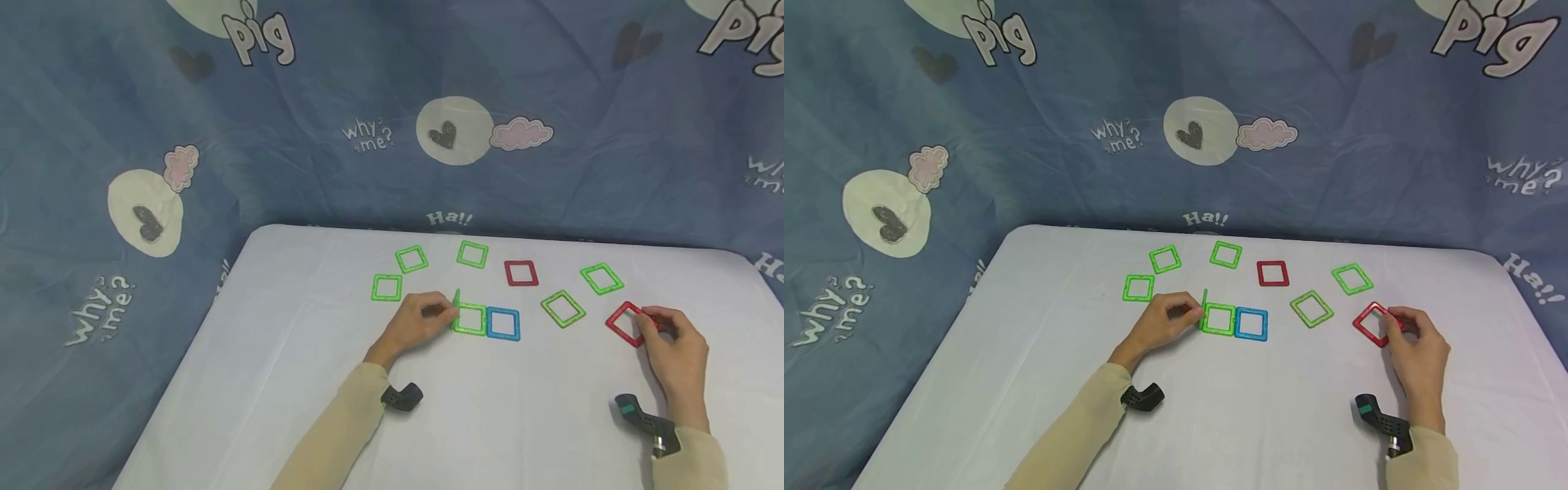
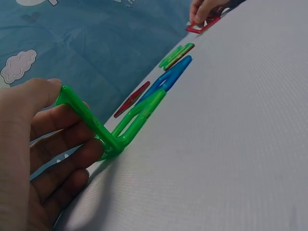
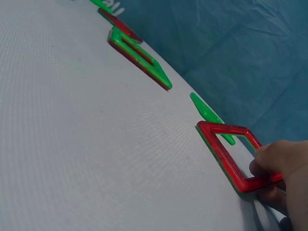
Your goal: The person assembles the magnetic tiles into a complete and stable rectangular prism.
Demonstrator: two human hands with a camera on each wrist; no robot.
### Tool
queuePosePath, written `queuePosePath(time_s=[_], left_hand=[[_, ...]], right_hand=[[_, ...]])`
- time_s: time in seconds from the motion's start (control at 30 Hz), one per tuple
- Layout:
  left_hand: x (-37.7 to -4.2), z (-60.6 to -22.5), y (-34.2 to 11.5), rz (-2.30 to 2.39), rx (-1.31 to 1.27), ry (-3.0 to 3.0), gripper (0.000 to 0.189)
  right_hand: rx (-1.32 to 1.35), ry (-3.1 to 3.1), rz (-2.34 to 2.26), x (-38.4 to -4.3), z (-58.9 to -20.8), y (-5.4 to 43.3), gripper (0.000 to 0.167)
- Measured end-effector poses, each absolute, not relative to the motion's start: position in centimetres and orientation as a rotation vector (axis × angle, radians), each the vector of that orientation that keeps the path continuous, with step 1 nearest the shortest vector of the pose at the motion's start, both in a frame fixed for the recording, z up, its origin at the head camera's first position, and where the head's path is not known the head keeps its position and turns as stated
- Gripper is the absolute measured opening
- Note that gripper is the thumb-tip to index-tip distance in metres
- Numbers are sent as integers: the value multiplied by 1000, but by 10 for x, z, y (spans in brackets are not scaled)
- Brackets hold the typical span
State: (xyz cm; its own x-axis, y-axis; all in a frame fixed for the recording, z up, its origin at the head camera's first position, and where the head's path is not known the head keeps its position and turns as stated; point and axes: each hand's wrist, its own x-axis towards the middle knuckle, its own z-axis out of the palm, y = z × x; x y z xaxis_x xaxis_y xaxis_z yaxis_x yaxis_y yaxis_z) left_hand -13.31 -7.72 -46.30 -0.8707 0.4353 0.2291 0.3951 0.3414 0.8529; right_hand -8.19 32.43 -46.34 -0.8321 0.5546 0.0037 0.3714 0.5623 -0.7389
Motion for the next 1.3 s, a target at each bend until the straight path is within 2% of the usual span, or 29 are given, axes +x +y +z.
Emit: queuePosePath(time_s=[0.27,0.77,1.3], left_hand=[[-132,-458,-76,1560,775,2546,15],[-136,-464,-77,1540,807,2537,14],[-136,-465,-78,1524,839,2538,14]], right_hand=[[-767,-2556,1164,-84,-463,325,41],[-757,-2456,1299,-86,-453,315,33],[-471,-2377,1389,-87,-437,287,27]])
